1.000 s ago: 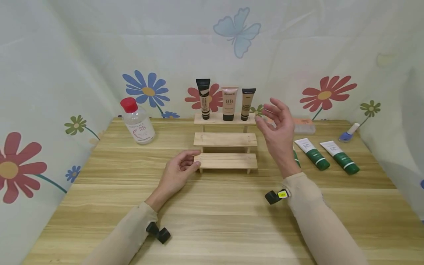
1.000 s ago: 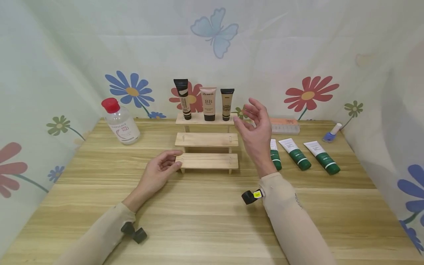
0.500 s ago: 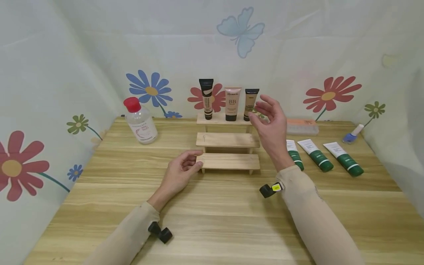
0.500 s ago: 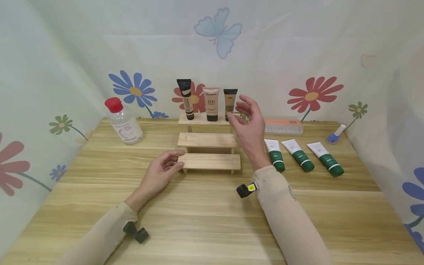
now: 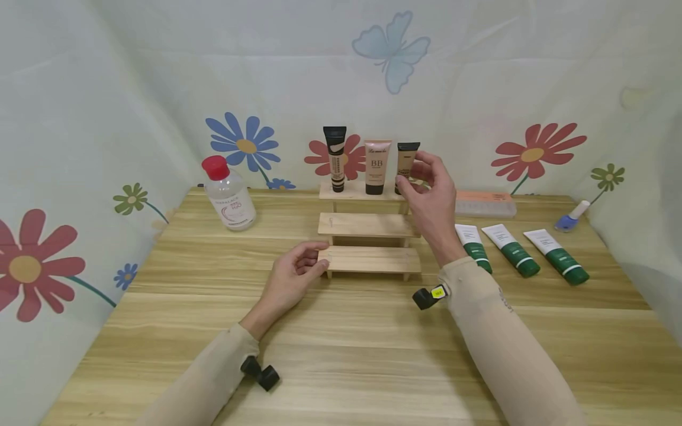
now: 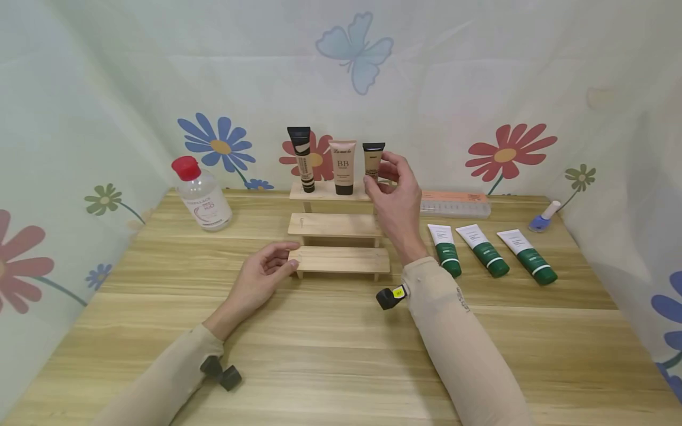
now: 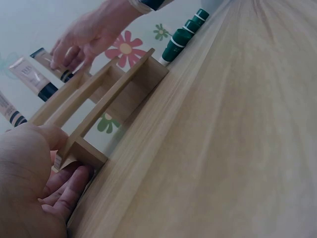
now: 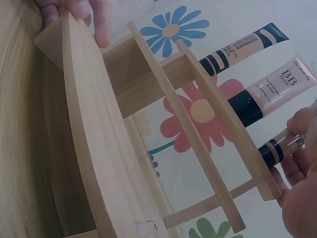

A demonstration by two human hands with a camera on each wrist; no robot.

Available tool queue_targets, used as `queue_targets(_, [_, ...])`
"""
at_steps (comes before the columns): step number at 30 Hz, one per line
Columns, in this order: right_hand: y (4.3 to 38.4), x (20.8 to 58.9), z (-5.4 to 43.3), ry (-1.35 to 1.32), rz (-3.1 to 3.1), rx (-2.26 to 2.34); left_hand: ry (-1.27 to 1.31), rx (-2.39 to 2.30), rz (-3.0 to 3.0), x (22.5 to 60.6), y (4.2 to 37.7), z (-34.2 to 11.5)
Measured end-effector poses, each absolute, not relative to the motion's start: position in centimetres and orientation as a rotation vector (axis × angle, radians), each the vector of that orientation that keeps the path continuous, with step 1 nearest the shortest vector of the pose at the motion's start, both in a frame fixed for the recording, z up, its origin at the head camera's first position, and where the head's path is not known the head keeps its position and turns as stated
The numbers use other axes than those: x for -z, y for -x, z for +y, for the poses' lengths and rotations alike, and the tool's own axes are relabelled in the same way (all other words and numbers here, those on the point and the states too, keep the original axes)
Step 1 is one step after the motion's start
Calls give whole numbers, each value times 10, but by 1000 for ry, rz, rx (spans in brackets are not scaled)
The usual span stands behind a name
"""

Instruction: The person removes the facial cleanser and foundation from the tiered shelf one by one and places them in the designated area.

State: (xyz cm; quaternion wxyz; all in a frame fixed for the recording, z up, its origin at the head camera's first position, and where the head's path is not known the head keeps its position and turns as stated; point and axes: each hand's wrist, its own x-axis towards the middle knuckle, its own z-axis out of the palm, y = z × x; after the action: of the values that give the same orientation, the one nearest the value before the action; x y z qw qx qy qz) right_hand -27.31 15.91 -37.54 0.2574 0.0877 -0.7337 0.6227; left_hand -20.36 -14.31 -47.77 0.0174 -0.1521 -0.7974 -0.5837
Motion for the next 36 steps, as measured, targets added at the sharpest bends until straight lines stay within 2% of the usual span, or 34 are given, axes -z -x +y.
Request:
queue_targets(20, [254,367,175,-238,-1913,-1637,459,1796,-2498,479,204,-143])
queue_targets(36, [229,380,207,-165,-1870,-1646,453,1800,-2495,479,204,-143])
